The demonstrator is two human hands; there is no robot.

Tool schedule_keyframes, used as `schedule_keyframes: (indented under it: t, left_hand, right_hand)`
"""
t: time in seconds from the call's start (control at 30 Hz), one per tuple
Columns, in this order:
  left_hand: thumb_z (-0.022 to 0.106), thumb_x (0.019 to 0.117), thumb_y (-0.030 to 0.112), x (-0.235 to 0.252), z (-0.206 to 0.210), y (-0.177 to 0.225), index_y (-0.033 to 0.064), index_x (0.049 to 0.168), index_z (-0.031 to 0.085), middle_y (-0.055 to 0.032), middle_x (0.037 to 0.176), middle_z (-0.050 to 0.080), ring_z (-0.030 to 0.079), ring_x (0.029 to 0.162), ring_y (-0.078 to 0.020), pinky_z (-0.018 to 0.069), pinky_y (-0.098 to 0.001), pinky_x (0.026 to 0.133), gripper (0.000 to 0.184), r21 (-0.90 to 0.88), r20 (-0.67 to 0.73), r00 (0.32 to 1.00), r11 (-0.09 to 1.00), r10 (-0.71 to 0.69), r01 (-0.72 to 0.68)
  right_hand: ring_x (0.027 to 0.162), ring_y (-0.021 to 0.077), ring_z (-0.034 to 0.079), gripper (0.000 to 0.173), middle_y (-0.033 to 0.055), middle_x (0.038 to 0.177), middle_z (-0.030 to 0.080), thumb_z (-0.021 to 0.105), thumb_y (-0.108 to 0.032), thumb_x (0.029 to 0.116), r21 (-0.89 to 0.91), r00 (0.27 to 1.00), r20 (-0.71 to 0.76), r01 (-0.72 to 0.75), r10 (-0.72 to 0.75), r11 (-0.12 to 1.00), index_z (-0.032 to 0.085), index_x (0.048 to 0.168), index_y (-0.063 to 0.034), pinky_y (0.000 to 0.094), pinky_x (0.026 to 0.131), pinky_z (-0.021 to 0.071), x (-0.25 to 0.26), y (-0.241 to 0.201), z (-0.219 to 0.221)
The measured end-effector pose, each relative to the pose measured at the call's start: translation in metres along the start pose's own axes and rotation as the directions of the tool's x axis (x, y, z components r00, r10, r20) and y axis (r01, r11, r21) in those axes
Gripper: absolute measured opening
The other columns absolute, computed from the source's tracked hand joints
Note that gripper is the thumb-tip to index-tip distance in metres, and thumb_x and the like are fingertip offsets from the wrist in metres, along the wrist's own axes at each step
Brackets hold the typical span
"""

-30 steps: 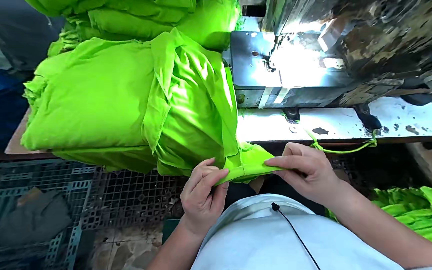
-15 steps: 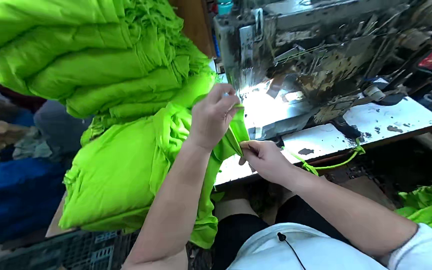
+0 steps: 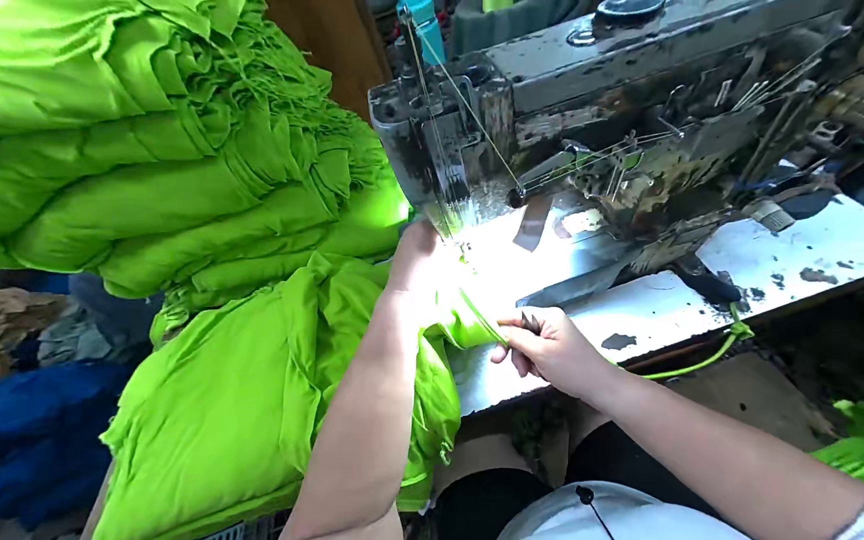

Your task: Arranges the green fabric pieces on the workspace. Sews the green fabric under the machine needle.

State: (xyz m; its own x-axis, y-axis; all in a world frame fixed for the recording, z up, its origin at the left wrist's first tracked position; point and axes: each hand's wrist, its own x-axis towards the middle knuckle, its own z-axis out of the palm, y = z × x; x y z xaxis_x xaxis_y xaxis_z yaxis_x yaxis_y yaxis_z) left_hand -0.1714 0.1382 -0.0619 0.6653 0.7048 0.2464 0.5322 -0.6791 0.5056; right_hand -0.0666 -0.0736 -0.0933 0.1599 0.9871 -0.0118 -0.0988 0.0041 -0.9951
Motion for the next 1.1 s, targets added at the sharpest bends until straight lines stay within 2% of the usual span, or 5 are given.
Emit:
schedule_keyframes:
  t: [0.33,0.57,0.73,0.87,1.1]
  left_hand:
    - [0.072,0.0925,0.021,0.014,0.017,-0.026,0.0041,0.116,0.071,-0.0178,0.109,0.071,0.069,0.104,-0.0336,0.0548,-0.0557,0.091,0.029,0.156,-0.006,0.99,0.978,0.14,-0.137]
    - [0.069,0.0962,0.025,0.036,0.009,-0.032,0.0013,0.125,0.066,-0.0215,0.119,0.068,0.066,0.112,-0.0355,0.0521,-0.0574,0.095,0.037,0.135,0.092,0.99,0.984,0.108,-0.12]
    - [0.07,0.0922,0.024,0.017,-0.002,-0.028,0.0059,0.111,0.071,-0.0176,0.108,0.07,0.069,0.1,-0.0334,0.0561,-0.0556,0.083,0.027,0.216,-0.093,0.955,0.942,0.282,-0.257]
    - [0.061,0.1006,0.008,-0.06,-0.041,0.061,-0.0017,0.112,0.07,-0.0193,0.113,0.068,0.068,0.1,-0.0314,0.0566,-0.0508,0.09,0.017,0.182,-0.114,0.991,0.979,-0.071,0.091]
    - [0.07,0.0961,0.015,-0.068,-0.015,0.047,0.0074,0.131,0.061,-0.0103,0.093,0.069,0.064,0.074,-0.0194,0.0557,-0.0417,0.067,0.037,-0.197,-0.052,0.974,0.958,-0.221,0.207]
  right_hand:
    - [0.051,-0.0014,0.055,0.021,-0.0017,0.081,0.073,0.049,-0.006,0.1052,0.049,0.999,-0.033,0.032,-0.031,0.998,0.068,0.112,0.0007,0.0145,0.047,0.0459,-0.003,0.01,0.012]
    - [0.049,0.0005,0.057,0.023,-0.0018,0.076,0.073,0.051,-0.012,0.1065,0.028,0.993,-0.102,0.059,-0.056,0.998,0.07,0.096,-0.004,0.0158,0.045,0.046,0.025,0.004,0.017]
    - [0.047,0.0024,0.057,0.02,0.0014,0.077,0.074,0.053,-0.01,0.1056,0.089,0.983,-0.179,0.058,-0.041,0.994,0.069,0.096,-0.0022,0.0166,0.043,0.0464,0.026,0.004,0.025]
    - [0.046,0.0021,0.056,0.021,-0.0001,0.076,0.073,0.054,-0.012,0.1055,0.058,0.985,-0.168,0.051,-0.041,0.997,0.069,0.094,-0.0033,0.0167,0.044,0.047,0.027,0.004,0.024]
    - [0.046,0.0045,0.057,0.021,0.0053,0.078,0.075,0.055,-0.008,0.1051,0.106,0.98,-0.197,0.03,-0.009,0.994,0.07,0.095,0.001,0.0177,0.044,0.0466,0.029,0.007,0.028]
